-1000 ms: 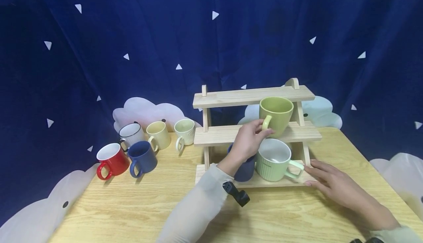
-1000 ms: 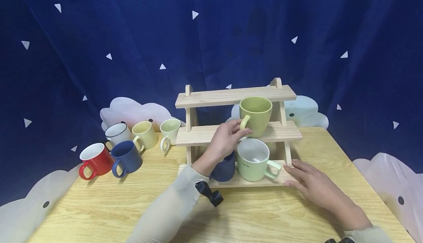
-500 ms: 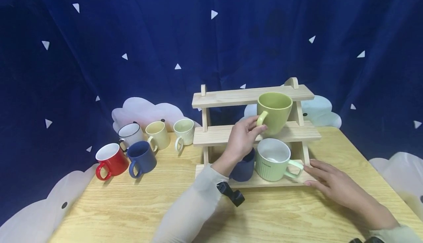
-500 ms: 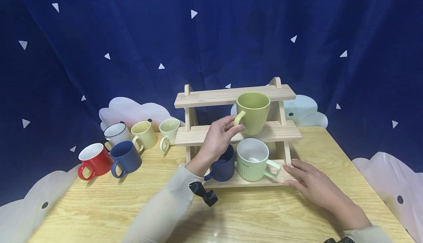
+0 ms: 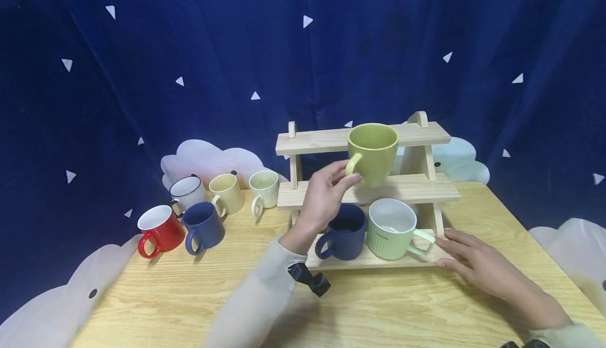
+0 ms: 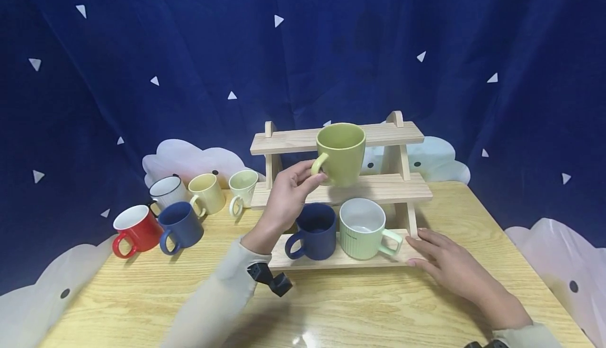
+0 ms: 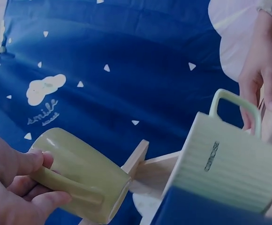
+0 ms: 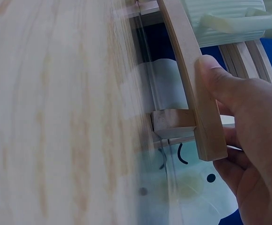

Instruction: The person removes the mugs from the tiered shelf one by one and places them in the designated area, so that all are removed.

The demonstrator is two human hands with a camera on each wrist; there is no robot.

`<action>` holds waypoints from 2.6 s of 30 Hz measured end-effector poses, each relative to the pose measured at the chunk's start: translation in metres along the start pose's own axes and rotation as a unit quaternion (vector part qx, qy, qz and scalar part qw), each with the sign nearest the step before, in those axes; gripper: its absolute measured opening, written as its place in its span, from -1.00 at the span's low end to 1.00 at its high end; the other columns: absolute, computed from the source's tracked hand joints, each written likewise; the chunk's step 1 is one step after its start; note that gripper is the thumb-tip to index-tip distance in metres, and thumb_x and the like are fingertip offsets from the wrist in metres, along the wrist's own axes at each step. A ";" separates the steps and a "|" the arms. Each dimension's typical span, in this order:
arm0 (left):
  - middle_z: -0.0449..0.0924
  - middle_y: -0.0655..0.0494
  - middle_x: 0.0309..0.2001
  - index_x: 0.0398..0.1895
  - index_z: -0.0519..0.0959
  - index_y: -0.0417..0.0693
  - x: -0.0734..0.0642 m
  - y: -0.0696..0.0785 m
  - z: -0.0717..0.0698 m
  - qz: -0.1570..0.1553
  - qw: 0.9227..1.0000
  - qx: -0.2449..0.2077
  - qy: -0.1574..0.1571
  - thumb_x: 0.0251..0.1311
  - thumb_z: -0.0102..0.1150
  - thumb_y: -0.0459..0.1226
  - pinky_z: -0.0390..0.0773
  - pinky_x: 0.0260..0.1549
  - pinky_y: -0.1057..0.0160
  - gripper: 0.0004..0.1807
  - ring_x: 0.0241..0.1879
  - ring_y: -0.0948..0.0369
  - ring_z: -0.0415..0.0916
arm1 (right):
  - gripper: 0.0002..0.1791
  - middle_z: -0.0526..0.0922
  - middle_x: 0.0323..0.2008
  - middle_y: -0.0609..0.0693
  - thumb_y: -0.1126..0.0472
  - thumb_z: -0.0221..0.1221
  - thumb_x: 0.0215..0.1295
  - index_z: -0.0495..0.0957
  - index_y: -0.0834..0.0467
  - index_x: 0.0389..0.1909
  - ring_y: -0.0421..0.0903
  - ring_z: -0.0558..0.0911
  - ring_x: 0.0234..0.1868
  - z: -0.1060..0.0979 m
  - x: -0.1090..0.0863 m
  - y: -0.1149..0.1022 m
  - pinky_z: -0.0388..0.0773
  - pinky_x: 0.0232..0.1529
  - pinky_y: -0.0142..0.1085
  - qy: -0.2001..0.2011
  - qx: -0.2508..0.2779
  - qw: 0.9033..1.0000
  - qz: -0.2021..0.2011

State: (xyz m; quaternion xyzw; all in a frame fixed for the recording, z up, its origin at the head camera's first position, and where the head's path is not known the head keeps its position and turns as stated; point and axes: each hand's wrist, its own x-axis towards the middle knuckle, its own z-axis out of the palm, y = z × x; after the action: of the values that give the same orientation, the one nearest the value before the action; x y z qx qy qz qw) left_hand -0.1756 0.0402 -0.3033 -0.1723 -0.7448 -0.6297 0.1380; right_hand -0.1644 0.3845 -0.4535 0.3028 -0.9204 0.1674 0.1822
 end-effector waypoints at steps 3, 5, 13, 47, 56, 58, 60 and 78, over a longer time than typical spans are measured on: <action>0.69 -0.05 -0.07 0.10 0.58 -0.21 -0.002 0.001 -0.011 0.004 1.000 -0.012 0.009 0.25 0.26 -0.34 0.42 0.19 0.15 -0.65 -0.03 0.25 0.61 | -0.44 0.50 0.20 0.22 -0.01 0.37 0.16 0.59 0.15 0.15 0.28 0.46 0.17 0.000 0.000 0.000 0.24 0.34 -0.12 -0.003 0.000 1.000 0.002; 0.69 -0.07 -0.06 0.10 0.58 -0.24 -0.004 0.001 -0.018 0.006 1.000 -0.021 0.014 0.26 0.25 -0.36 0.45 0.17 0.15 -0.65 -0.05 0.22 0.62 | -0.44 0.50 0.19 0.22 -0.01 0.37 0.16 0.59 0.15 0.15 0.28 0.46 0.17 0.000 0.000 0.000 0.20 0.37 -0.19 -0.002 0.000 1.000 0.000; 0.68 -0.13 -0.06 0.09 0.57 -0.29 -0.013 0.000 -0.048 0.010 0.999 -0.029 0.042 0.25 0.25 -0.37 0.49 0.12 0.15 -0.65 -0.05 0.16 0.63 | -0.45 0.51 0.19 0.21 -0.01 0.37 0.15 0.60 0.16 0.14 0.27 0.47 0.16 0.000 0.001 0.001 0.27 0.31 -0.11 0.000 -0.001 1.000 0.001; 0.64 -0.11 0.02 0.13 0.56 -0.24 -0.073 -0.030 -0.154 -0.050 0.978 0.043 0.198 0.26 0.26 -0.35 0.49 0.09 0.35 -0.63 0.02 0.16 0.60 | -0.45 0.49 0.19 0.23 0.00 0.37 0.17 0.59 0.15 0.15 0.30 0.45 0.16 0.000 0.001 0.001 0.37 0.08 0.18 -0.013 0.009 1.000 0.014; 0.65 -0.10 0.02 0.14 0.56 -0.22 -0.089 -0.049 -0.165 -0.086 0.973 0.063 0.207 0.28 0.25 -0.34 0.48 0.05 0.42 -0.63 -0.01 0.25 0.61 | -0.45 0.50 0.18 0.22 0.00 0.38 0.15 0.60 0.16 0.13 0.29 0.47 0.15 0.001 -0.001 0.001 0.37 0.11 0.14 -0.006 0.003 1.000 0.009; 0.65 -0.11 0.01 0.12 0.56 -0.24 -0.092 -0.053 -0.167 -0.092 0.972 0.069 0.204 0.28 0.25 -0.34 0.49 0.02 0.44 -0.64 -0.04 0.31 0.61 | -0.46 0.50 0.18 0.22 0.01 0.38 0.15 0.60 0.16 0.13 0.29 0.47 0.15 0.000 -0.001 0.001 0.38 0.09 0.15 -0.006 0.003 1.000 0.010; 0.64 -0.14 0.01 0.12 0.56 -0.25 -0.095 -0.058 -0.168 -0.101 0.971 0.071 0.205 0.27 0.25 -0.34 0.50 -0.01 0.47 -0.64 -0.08 0.36 0.61 | -0.45 0.50 0.19 0.22 0.00 0.37 0.16 0.60 0.17 0.13 0.30 0.47 0.15 0.000 0.000 0.001 0.38 0.06 0.18 -0.008 0.004 1.000 0.012; 0.64 -0.16 0.00 0.10 0.56 -0.27 -0.131 -0.117 -0.173 -0.121 0.967 0.075 0.210 0.27 0.26 -0.33 0.48 -0.01 0.49 -0.64 -0.10 0.42 0.60 | -0.45 0.50 0.20 0.20 0.00 0.37 0.16 0.60 0.17 0.13 0.27 0.47 0.16 -0.001 0.001 -0.001 0.33 0.25 -0.03 -0.001 -0.001 1.000 0.003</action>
State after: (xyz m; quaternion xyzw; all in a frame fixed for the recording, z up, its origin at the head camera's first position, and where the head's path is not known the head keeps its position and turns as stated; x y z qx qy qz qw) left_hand -0.1099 -0.1586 -0.4337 0.0665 -0.7595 -0.6060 0.2269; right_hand -0.1640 0.3833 -0.4520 0.2998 -0.9217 0.1671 0.1806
